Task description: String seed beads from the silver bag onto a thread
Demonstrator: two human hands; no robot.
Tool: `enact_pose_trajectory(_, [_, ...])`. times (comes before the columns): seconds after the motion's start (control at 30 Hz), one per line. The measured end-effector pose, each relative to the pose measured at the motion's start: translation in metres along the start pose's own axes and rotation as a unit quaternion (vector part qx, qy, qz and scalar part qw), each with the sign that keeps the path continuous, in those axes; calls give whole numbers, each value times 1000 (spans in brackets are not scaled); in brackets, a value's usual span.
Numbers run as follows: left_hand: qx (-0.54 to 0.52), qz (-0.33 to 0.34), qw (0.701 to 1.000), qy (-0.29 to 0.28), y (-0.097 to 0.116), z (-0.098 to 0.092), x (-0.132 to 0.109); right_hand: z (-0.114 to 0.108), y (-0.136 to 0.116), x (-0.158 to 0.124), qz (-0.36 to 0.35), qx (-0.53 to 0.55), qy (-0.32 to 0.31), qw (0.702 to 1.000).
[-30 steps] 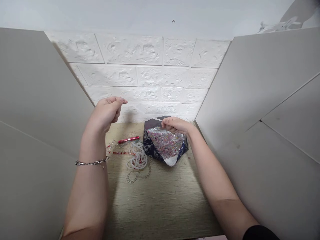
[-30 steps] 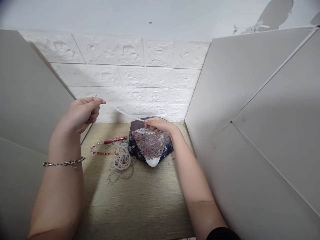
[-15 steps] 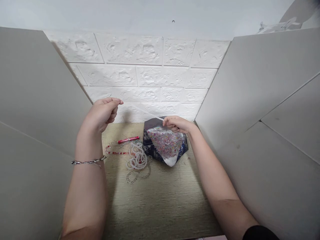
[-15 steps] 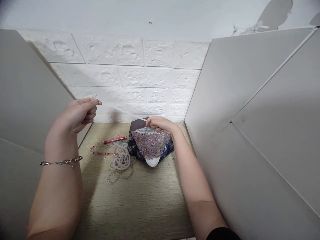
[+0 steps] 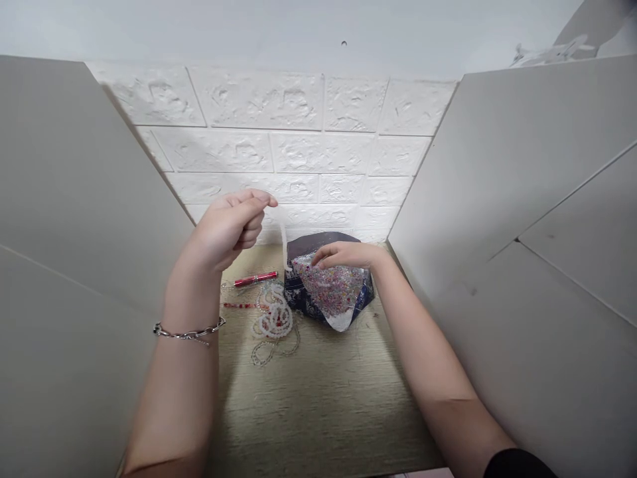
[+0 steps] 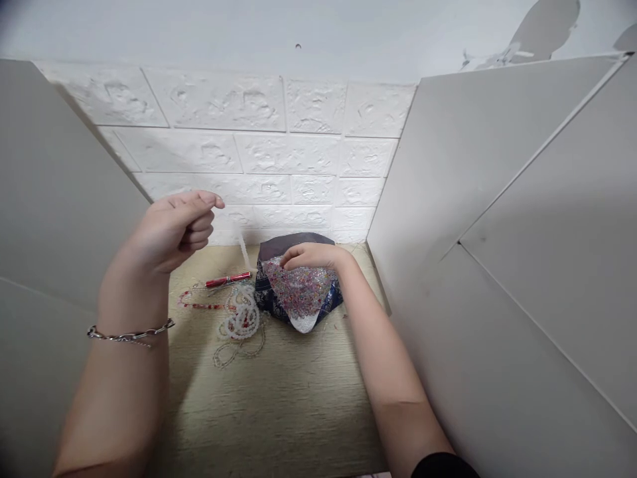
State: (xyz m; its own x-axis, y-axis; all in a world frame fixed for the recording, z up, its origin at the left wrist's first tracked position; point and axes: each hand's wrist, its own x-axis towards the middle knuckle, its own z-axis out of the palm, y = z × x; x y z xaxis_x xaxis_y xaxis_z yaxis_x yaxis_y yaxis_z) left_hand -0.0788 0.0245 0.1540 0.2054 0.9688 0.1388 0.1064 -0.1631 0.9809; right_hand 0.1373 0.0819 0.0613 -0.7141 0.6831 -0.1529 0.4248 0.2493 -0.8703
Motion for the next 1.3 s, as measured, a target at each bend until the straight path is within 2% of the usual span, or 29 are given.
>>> enact_pose_trajectory(0.1, [13, -1, 1000, -24, -1, 10, -1, 7, -21, -1, -52, -42, 38, 997])
enact_pose_trajectory(0.2, [12, -1, 999, -35, -2, 14, -2, 15, -35, -1, -90, -60, 30, 994])
enact_pose_trajectory(0.33, [15, 0, 999, -30, -1, 14, -3, 17, -30, 1, -29, -143, 18, 989])
enact_pose_trajectory(0.4, [14, 4, 999, -29, 0, 16, -4, 14, -23, 2, 1, -170, 33, 985])
enact_pose_trajectory(0.57, [-16, 31, 999, -25, 2, 22, -5, 2, -14, -4, 49, -180, 187, 964])
enact_pose_trajectory(0.63, [-1, 29, 999, -22, 3, 23, -6, -2, -13, -7, 64, -183, 219, 956])
enact_pose_trajectory(0.73, [9, 23, 999, -25, 3, 25, -6, -4, -10, -10, 100, -199, 200, 954])
enact_pose_trajectory(0.87, [6, 0, 998, -57, -1, 31, -4, -4, -12, -13, 141, -198, 161, 957])
enact_pose_trajectory(0.93, [14, -13, 997, -81, -3, 36, -3, -1, -22, -16, 90, -165, 164, 969])
enact_pose_trajectory(1.03, [37, -29, 991, -128, -5, 42, -2, 4, -43, -21, -67, -42, 120, 990])
enact_pose_trajectory(1.13, [38, -34, 988, -144, -4, 44, -3, 10, -60, -25, -169, 48, 105, 979])
enact_pose_trajectory(1.2, [20, -25, 991, -129, -2, 44, -4, 11, -64, -26, -169, 47, 138, 975])
enact_pose_trajectory(1.3, [6, -9, 995, -98, 2, 42, -8, 10, -61, -27, -95, -32, 191, 977])
